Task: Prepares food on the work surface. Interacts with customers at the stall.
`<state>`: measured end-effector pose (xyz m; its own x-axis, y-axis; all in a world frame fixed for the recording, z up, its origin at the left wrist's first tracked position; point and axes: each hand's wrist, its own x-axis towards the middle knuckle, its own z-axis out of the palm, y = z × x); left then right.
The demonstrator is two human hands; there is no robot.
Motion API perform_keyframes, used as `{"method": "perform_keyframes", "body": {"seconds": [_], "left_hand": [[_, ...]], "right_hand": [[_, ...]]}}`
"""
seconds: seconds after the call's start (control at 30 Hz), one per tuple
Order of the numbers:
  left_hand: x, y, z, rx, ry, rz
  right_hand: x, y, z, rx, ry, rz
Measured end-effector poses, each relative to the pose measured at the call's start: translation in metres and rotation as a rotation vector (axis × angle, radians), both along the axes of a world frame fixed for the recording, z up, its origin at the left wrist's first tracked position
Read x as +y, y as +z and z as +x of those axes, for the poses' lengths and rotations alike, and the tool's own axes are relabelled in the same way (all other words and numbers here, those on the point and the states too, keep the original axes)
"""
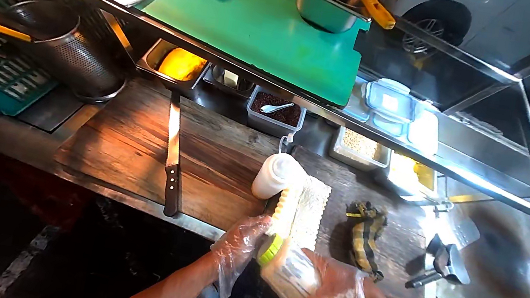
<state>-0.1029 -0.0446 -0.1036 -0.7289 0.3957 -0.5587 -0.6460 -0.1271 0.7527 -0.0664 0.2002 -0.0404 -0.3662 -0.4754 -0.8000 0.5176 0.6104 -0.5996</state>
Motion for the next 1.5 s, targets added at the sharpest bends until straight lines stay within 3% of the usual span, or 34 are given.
{"method": "perform_keyframes", "body": {"seconds": [0.13,0.2,0.27,0.37,0.47,0.53,0.6,0.7,0.77,0.83,0.9,0.97,1.03,1.1,1.3,1.5], "left_hand": [[-0.020,0.019,0.003,-0.204,0.074,0.025],[-0.040,0.027,0.020,0.009,0.030,0.058],[-0.052,0.038,0.035,0.308,-0.108,0.218],[-0.039,0.070,0.051,0.473,-0.261,0.198],[-0.016,0.087,0.072,0.474,-0.066,0.006],[-0.004,0.088,0.080,0.491,0.070,-0.126],[0.006,0.088,0.086,0.499,0.170,-0.267],[0.020,0.088,0.097,0.514,0.131,-0.406],[0.014,0.082,0.098,0.501,0.071,-0.371],[-0.004,0.068,0.095,0.521,0.080,-0.321],[-0.019,0.049,0.083,0.457,0.161,-0.398],[-0.017,0.029,0.064,0.206,0.208,-0.363],[-0.004,0.015,0.042,-0.035,0.215,-0.179],[0.010,0.010,0.029,-0.140,0.236,-0.040],[0.014,-0.002,0.018,0.027,0.177,0.002],[0.018,0.006,0.021,-0.091,0.212,0.079]], "right_hand": [[-0.001,-0.007,0.042,-0.011,-0.337,-0.512],[-0.008,-0.011,0.057,0.033,-0.406,-0.700],[-0.015,-0.033,0.064,0.092,-0.383,-0.939],[-0.028,-0.039,0.063,0.115,-0.381,-1.013],[-0.034,-0.042,0.065,0.054,-0.476,-1.044],[-0.043,-0.038,0.075,0.157,-0.633,-0.962],[-0.059,-0.035,0.091,0.474,-0.741,-0.697],[-0.079,-0.035,0.110,0.792,-0.752,-0.163],[-0.081,-0.039,0.115,0.845,-0.785,-0.125],[-0.075,-0.038,0.118,0.789,-0.798,-0.141],[-0.065,-0.042,0.116,0.673,-0.802,-0.115],[-0.054,-0.038,0.108,0.537,-0.698,0.034],[-0.047,-0.024,0.088,0.383,-0.526,0.213],[-0.045,-0.014,0.066,0.267,-0.409,0.323],[-0.031,-0.006,0.025,0.181,-0.187,0.371],[-0.004,-0.011,0.033,0.177,-0.154,0.045]]}}
